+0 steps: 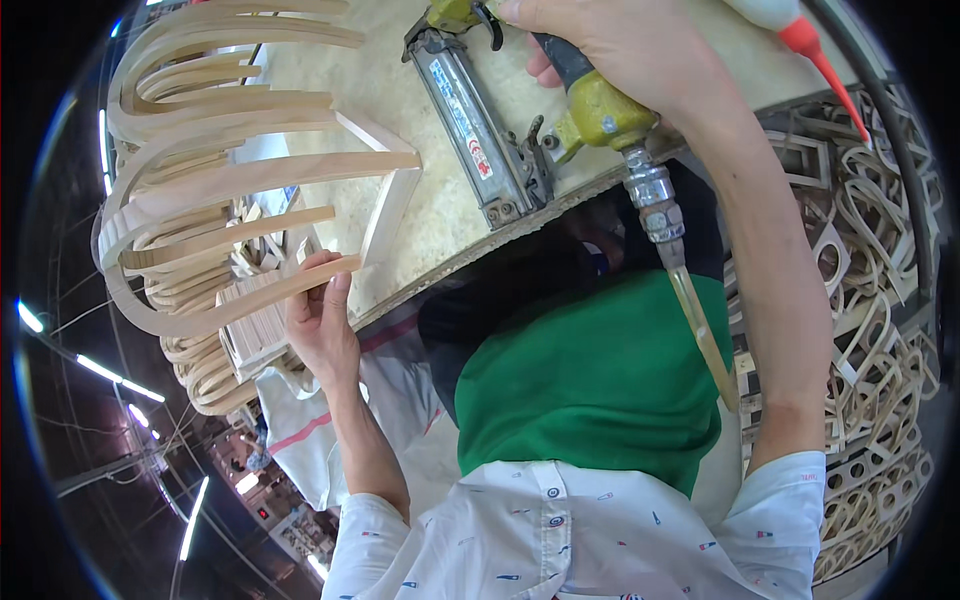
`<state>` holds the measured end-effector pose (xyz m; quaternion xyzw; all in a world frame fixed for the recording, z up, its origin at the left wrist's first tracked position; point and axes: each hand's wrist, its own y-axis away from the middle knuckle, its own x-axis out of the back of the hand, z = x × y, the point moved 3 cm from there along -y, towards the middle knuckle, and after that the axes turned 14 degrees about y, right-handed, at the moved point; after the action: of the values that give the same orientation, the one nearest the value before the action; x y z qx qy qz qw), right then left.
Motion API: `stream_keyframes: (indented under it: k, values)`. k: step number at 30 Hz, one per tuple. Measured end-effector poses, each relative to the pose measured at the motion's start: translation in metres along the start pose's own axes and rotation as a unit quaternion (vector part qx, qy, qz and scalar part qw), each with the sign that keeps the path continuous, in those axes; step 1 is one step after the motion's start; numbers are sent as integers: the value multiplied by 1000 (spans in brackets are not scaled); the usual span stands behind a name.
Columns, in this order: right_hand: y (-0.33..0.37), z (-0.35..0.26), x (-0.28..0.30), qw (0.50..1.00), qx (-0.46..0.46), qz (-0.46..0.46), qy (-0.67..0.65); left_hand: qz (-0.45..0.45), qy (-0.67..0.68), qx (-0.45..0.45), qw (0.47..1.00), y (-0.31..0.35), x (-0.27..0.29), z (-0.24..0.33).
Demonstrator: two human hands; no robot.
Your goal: The person assembles a wooden chair frame using a pneumatic nail gun and wood glue. They apply glue to small wooden blocks and attach them to the chair legs, then secure the joints by firing nails with the nail gun. The process involves repeated gluing and nailing of multiple components to build the structure.
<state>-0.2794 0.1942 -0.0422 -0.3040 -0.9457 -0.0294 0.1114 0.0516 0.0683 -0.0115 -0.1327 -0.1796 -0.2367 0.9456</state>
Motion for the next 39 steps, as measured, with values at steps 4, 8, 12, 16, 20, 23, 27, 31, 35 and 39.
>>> stream_keyframes:
  k: [4, 8, 12, 16, 20, 23, 27, 31, 35, 39]
  values:
    - [3, -10, 2, 999, -43, -8, 29, 14, -8, 7, 1000, 3, -2, 1]
    - [-1, -3, -3, 1000, -17, -12, 24, 12, 3, 6, 1000, 4, 0, -4]
    - [-8, 11, -8, 999, -1, -28, 24, 19, -37, 4, 999, 2, 5, -7]
    - [-18, 2, -1, 990, -34, -84, 108, -41, -107, -78, 990, 4, -7, 8]
    - [-42, -21, -3, 910, 11, -41, 413, 14, -73, -52, 996, 1, -40, 18]
    - [-58, -25, -5, 844, 70, -9, 532, 5, 39, -137, 990, 9, -50, 20]
    - [-45, -37, -18, 773, 89, 63, 625, 14, 51, -176, 983, 49, -19, 22]
    - [-11, -51, -54, 823, 262, 143, 484, 106, 69, -124, 984, 51, 35, -18]
    - [45, -61, -109, 950, 233, 30, 204, 138, -51, -115, 982, 33, 83, -51]
    - [69, -62, -138, 965, 119, -6, 234, 146, -284, -138, 937, 9, 105, -67]
